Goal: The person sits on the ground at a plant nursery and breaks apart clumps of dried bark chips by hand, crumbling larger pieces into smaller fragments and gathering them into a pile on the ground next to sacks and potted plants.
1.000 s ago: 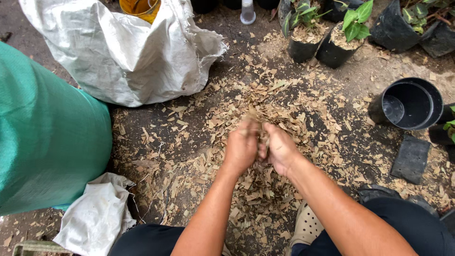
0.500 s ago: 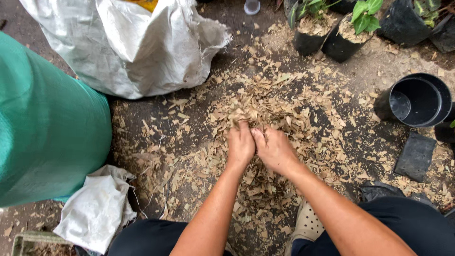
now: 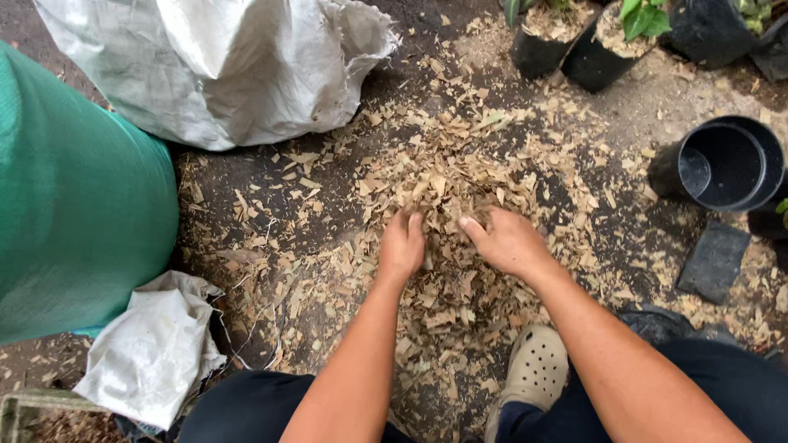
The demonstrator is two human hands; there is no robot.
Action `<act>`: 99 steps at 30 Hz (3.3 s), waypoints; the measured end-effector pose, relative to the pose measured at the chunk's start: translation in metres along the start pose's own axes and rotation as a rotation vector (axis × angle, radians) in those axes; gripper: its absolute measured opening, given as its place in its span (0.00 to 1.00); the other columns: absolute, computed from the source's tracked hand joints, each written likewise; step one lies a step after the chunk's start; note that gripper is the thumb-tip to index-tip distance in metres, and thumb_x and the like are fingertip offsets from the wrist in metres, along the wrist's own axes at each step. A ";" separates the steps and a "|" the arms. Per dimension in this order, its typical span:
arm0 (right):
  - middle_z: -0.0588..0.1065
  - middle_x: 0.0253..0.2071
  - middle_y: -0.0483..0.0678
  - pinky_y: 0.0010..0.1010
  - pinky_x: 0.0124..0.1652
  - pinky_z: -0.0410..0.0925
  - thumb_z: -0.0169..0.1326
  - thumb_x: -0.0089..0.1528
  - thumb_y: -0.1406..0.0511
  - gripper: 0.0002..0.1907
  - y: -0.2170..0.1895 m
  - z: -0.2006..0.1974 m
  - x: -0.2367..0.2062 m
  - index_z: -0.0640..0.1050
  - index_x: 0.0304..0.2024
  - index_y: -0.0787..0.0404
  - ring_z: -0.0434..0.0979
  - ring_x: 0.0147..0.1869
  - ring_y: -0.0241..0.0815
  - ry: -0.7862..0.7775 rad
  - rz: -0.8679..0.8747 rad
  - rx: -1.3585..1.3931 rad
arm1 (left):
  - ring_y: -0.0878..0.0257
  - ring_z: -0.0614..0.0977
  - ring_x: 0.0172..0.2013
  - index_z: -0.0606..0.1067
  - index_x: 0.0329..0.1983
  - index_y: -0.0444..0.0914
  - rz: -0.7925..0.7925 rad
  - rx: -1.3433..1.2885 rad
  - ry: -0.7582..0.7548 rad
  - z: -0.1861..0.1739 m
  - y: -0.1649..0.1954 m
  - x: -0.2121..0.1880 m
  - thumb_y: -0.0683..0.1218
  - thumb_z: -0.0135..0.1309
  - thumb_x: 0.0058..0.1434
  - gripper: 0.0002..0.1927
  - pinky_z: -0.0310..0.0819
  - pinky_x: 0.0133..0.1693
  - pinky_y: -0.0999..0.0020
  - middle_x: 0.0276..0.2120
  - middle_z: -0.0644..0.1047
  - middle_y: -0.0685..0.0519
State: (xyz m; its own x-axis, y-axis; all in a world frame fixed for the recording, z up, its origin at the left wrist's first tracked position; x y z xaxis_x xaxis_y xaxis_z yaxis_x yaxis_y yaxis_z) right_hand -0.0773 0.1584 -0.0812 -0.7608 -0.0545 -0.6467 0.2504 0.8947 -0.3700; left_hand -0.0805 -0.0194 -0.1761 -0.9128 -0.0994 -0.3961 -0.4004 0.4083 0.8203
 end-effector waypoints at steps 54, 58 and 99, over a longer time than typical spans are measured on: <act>0.71 0.34 0.47 0.37 0.39 0.66 0.47 0.69 0.61 0.14 -0.008 0.008 -0.028 0.76 0.54 0.55 0.68 0.37 0.43 0.074 0.009 0.810 | 0.66 0.67 0.13 0.74 0.18 0.35 -0.171 -0.418 0.095 0.003 0.004 -0.016 0.46 0.54 0.65 0.18 0.59 0.18 0.61 0.14 0.72 0.53; 0.69 0.56 0.51 0.47 0.53 0.71 0.47 0.67 0.58 0.24 -0.001 -0.033 -0.048 0.68 0.65 0.52 0.73 0.55 0.49 0.211 0.025 0.800 | 0.62 0.61 0.15 0.69 0.23 0.31 -0.202 -0.555 0.096 0.002 0.006 -0.020 0.43 0.55 0.65 0.16 0.52 0.19 0.58 0.17 0.67 0.52; 0.76 0.35 0.43 0.38 0.40 0.71 0.48 0.66 0.52 0.16 -0.017 -0.024 -0.027 0.77 0.50 0.51 0.77 0.40 0.40 0.225 -0.277 0.398 | 0.56 0.84 0.33 0.73 0.40 0.37 -0.279 -0.852 -0.312 0.011 0.076 -0.069 0.59 0.59 0.54 0.23 0.83 0.38 0.54 0.32 0.80 0.47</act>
State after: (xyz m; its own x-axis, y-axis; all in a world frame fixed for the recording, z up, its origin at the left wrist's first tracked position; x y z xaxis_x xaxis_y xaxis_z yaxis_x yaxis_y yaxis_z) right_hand -0.0752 0.1552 -0.0412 -0.9291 -0.1292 -0.3465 0.1968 0.6206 -0.7591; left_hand -0.0470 0.0283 -0.0911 -0.7622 0.2038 -0.6145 -0.6370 -0.4052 0.6558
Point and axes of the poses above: each hand's wrist, its own x-axis towards the middle knuckle, its own z-axis out of the palm, y = z × x, the point moved 10 cm from there along x, towards the middle knuckle
